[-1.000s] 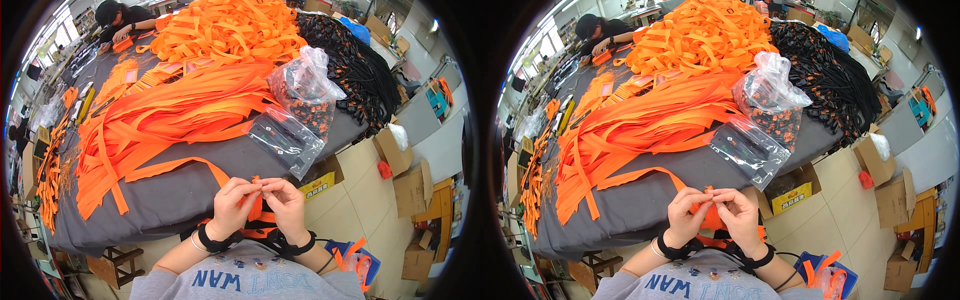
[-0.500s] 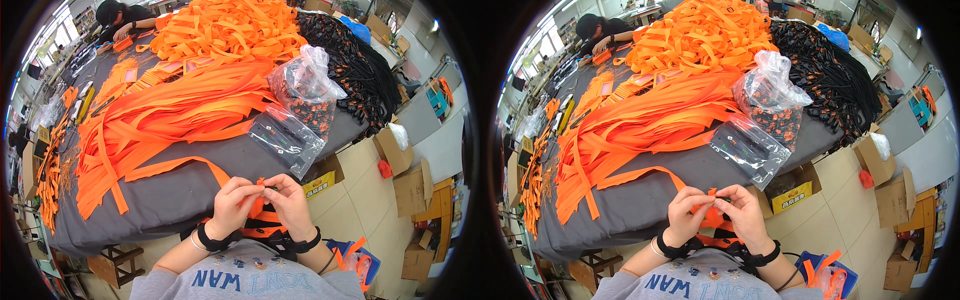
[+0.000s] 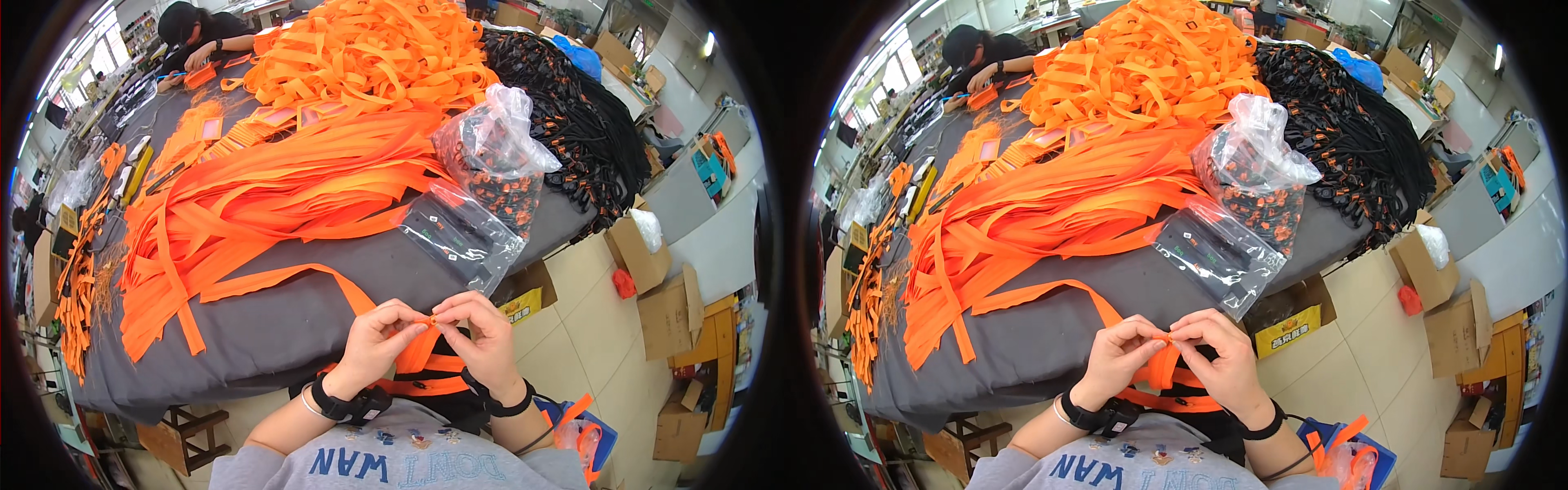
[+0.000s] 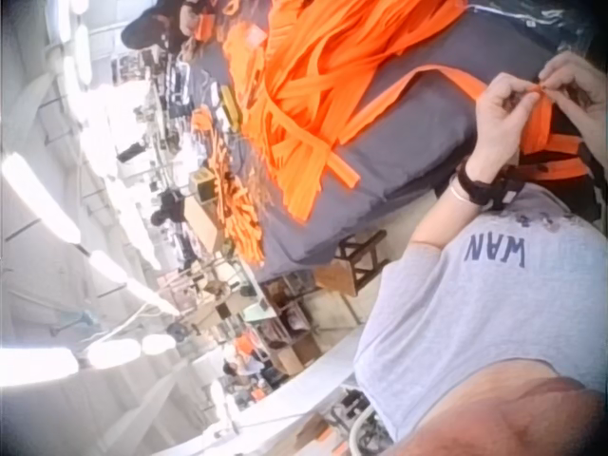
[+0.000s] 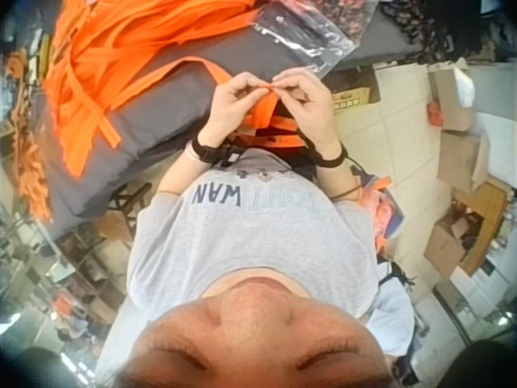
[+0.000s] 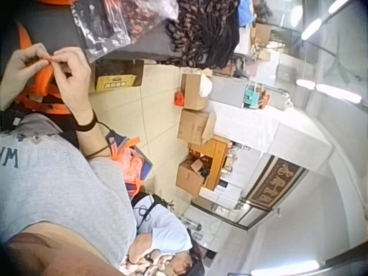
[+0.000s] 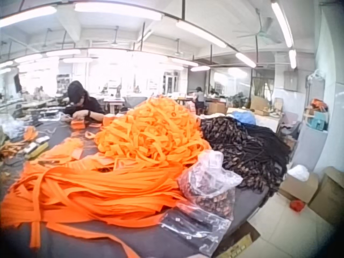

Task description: Assembling plastic buckles and hardware onto orange nylon straps.

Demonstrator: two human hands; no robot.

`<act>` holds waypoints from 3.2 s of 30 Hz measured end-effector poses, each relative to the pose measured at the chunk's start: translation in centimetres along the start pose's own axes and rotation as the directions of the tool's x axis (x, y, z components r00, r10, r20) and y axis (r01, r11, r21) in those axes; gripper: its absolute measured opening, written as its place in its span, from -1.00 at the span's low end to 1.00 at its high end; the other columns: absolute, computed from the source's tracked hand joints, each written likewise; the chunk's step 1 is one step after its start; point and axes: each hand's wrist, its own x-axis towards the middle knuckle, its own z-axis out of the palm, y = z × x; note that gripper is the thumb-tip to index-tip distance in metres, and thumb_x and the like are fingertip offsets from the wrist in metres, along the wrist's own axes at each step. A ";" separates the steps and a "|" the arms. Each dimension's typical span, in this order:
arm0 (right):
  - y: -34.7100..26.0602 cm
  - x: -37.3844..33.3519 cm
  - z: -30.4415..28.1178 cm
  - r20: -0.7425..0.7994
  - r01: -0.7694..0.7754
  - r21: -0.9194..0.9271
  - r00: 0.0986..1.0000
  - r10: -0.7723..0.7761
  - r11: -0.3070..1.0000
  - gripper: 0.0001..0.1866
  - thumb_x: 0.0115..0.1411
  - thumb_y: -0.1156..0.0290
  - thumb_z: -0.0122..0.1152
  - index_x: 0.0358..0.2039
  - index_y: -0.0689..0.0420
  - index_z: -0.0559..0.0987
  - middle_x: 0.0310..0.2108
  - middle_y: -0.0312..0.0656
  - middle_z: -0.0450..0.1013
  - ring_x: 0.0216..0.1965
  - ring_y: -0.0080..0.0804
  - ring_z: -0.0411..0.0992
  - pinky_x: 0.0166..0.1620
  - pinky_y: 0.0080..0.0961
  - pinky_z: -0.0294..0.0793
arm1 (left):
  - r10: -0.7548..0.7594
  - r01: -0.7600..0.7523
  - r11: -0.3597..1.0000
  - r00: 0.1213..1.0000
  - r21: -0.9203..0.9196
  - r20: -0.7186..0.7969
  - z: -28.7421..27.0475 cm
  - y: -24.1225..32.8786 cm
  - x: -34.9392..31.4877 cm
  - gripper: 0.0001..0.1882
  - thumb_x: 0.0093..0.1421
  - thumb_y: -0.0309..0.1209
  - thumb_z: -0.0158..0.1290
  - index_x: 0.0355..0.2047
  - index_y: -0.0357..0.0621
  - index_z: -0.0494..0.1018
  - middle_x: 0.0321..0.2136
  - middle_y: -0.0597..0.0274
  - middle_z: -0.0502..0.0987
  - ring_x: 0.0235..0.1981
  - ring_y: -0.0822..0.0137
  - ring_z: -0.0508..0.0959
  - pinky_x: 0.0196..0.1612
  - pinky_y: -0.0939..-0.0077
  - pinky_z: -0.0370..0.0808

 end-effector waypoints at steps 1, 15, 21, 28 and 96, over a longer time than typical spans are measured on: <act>0.1 0.0 0.0 -0.003 -0.001 0.003 1.000 0.001 1.000 -0.88 0.03 0.71 0.18 -0.39 0.26 0.55 -0.28 -0.14 0.46 -0.32 -0.44 0.49 -0.28 -0.61 0.51 | 0.010 -0.010 0.999 1.000 0.044 -0.003 0.0 0.2 0.0 -0.92 0.12 -0.64 0.07 -0.35 -0.34 0.51 -0.39 0.26 0.46 -0.36 0.52 0.43 -0.29 0.67 0.37; 0.4 -0.5 0.1 0.017 0.020 -0.029 1.000 -0.019 0.999 -0.84 -0.02 0.69 0.22 -0.38 0.23 0.58 -0.32 -0.15 0.50 -0.32 -0.37 0.50 -0.26 -0.57 0.48 | 0.085 -0.069 0.964 0.995 0.257 -0.050 0.5 2.1 -0.1 -0.92 0.07 -0.61 0.13 -0.39 -0.32 0.53 -0.45 0.23 0.54 -0.42 0.51 0.52 -0.32 0.66 0.46; -0.2 -0.4 -0.1 0.067 0.079 -0.175 0.995 -0.069 0.981 -0.83 -0.01 0.70 0.20 -0.37 0.23 0.58 -0.32 -0.15 0.50 -0.33 -0.36 0.50 -0.27 -0.57 0.49 | -0.077 0.084 0.973 0.996 0.214 -0.037 0.1 2.2 -0.3 -0.95 0.08 -0.62 0.13 -0.41 -0.33 0.51 -0.42 0.27 0.56 -0.37 0.56 0.53 -0.29 0.71 0.48; -0.4 -0.4 0.0 0.089 0.085 -0.190 0.994 -0.069 0.978 -0.83 -0.02 0.70 0.20 -0.37 0.23 0.57 -0.32 -0.16 0.50 -0.34 -0.37 0.49 -0.29 -0.56 0.49 | -0.058 0.054 0.976 0.998 0.209 0.013 -0.2 1.8 -0.2 -0.83 0.10 -0.64 0.10 -0.27 -0.33 0.44 -0.38 0.24 0.55 -0.34 0.54 0.52 -0.23 0.69 0.48; 1.0 -0.8 1.5 0.272 -0.442 0.673 0.894 0.357 0.593 -0.98 0.19 0.58 0.07 -0.39 0.22 0.42 -0.36 -0.36 0.30 -0.31 -0.68 0.27 -0.23 -0.71 0.27 | -0.093 0.127 0.958 0.985 -0.256 0.142 -1.0 2.1 0.1 -0.79 0.16 -0.67 0.00 -0.18 -0.39 0.48 -0.27 0.23 0.47 -0.21 0.45 0.49 -0.08 0.60 0.42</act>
